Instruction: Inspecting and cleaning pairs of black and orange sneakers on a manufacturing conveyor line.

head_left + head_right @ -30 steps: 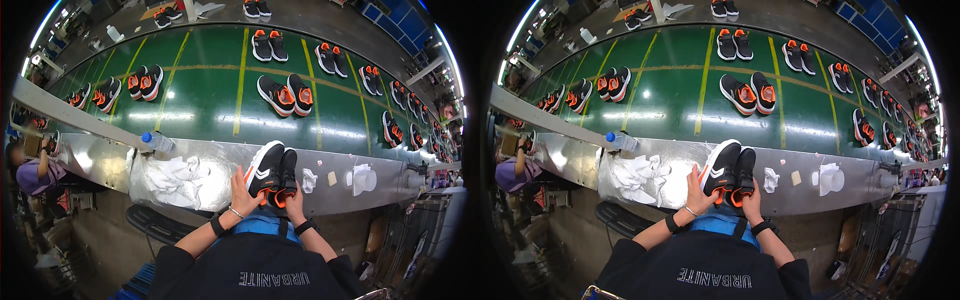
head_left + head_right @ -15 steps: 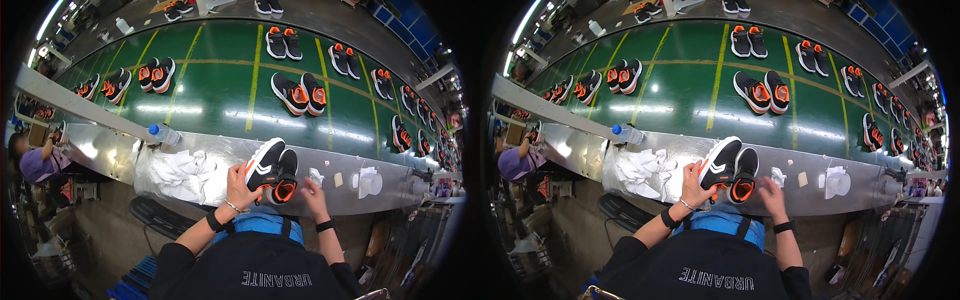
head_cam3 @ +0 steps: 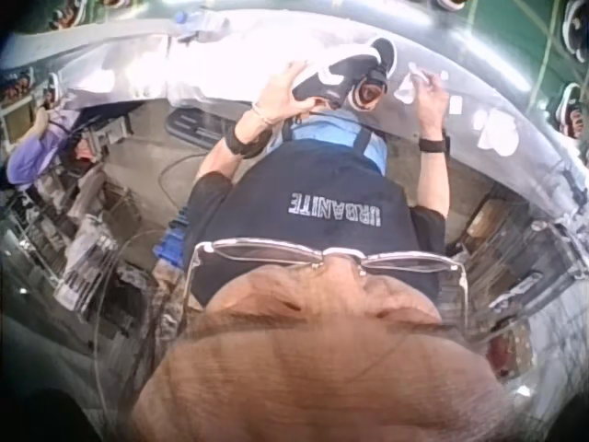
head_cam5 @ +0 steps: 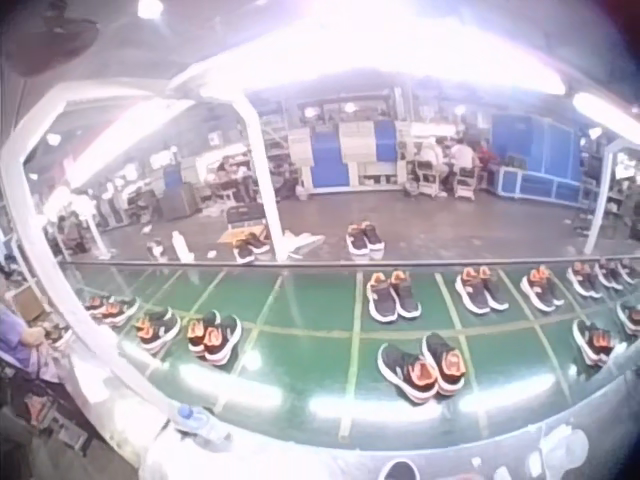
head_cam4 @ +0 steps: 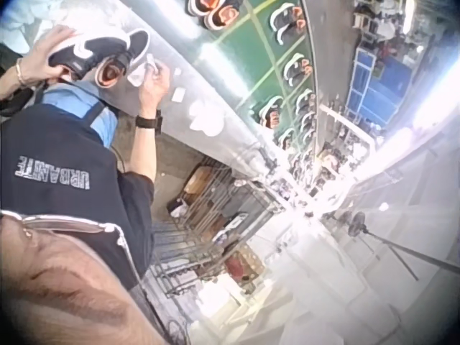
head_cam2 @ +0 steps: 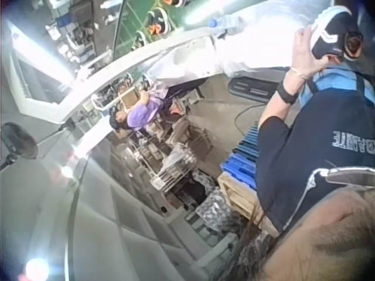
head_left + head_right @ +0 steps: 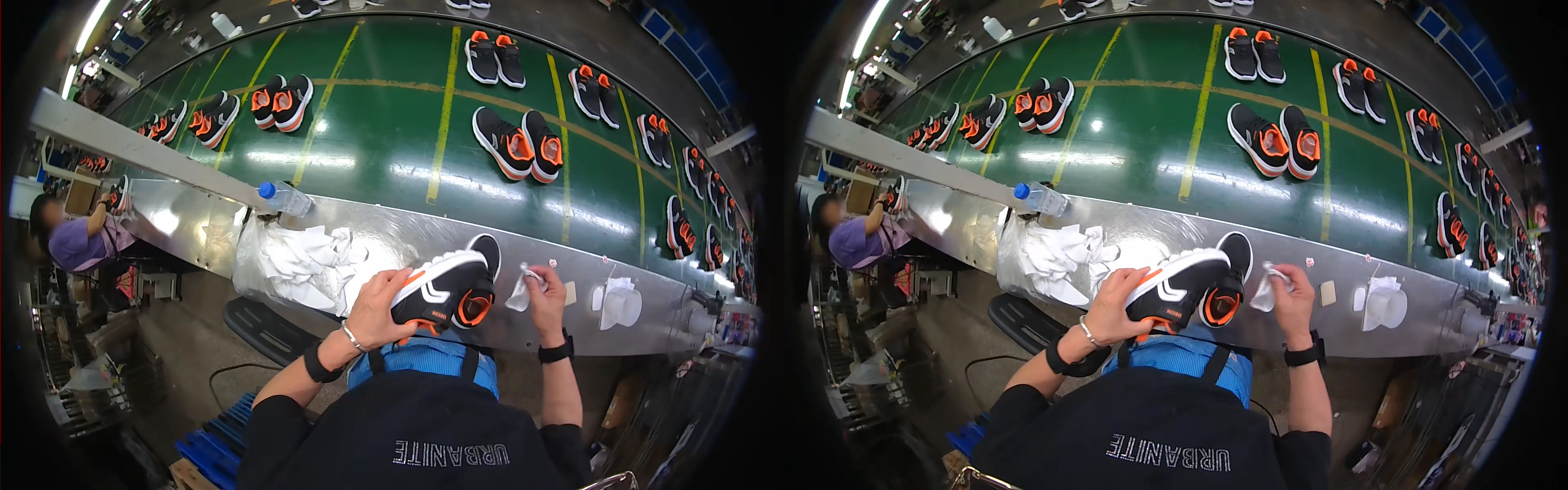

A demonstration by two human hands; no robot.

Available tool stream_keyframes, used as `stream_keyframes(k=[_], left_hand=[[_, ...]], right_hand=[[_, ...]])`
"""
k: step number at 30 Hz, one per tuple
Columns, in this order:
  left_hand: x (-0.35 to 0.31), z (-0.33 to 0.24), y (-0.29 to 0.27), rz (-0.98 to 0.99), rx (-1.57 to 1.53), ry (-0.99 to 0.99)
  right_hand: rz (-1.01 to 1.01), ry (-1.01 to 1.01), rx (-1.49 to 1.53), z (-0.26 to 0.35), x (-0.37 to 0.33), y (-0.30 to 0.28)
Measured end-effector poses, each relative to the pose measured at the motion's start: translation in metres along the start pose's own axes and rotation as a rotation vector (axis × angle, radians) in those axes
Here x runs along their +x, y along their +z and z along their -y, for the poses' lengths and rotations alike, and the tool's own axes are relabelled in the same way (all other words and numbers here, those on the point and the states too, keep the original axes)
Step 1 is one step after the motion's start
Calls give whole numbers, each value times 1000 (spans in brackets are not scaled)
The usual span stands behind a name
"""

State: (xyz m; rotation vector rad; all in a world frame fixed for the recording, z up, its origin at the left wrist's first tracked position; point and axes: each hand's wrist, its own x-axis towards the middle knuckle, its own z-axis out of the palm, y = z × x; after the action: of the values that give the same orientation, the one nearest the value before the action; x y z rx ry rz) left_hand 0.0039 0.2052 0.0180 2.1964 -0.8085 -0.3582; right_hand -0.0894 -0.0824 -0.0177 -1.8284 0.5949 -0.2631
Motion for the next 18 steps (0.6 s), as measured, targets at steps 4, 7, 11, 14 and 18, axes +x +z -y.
stream_keyframes(k=[4,7,11,14,18], left_hand=[[-1,-16,-27,319,-182,88],[-5,-30,-27,526,-226,79],[-4,-27,-21,665,-240,61],[-8,-25,-22,683,-258,55],[-10,-20,-22,638,-290,69]], right_hand=[[550,-365,-69,90,-5,9],[864,-512,-158,84,-21,29],[851,-487,-158,78,-37,56],[870,-484,-158,76,-38,50],[828,-436,-197,61,-47,20]])
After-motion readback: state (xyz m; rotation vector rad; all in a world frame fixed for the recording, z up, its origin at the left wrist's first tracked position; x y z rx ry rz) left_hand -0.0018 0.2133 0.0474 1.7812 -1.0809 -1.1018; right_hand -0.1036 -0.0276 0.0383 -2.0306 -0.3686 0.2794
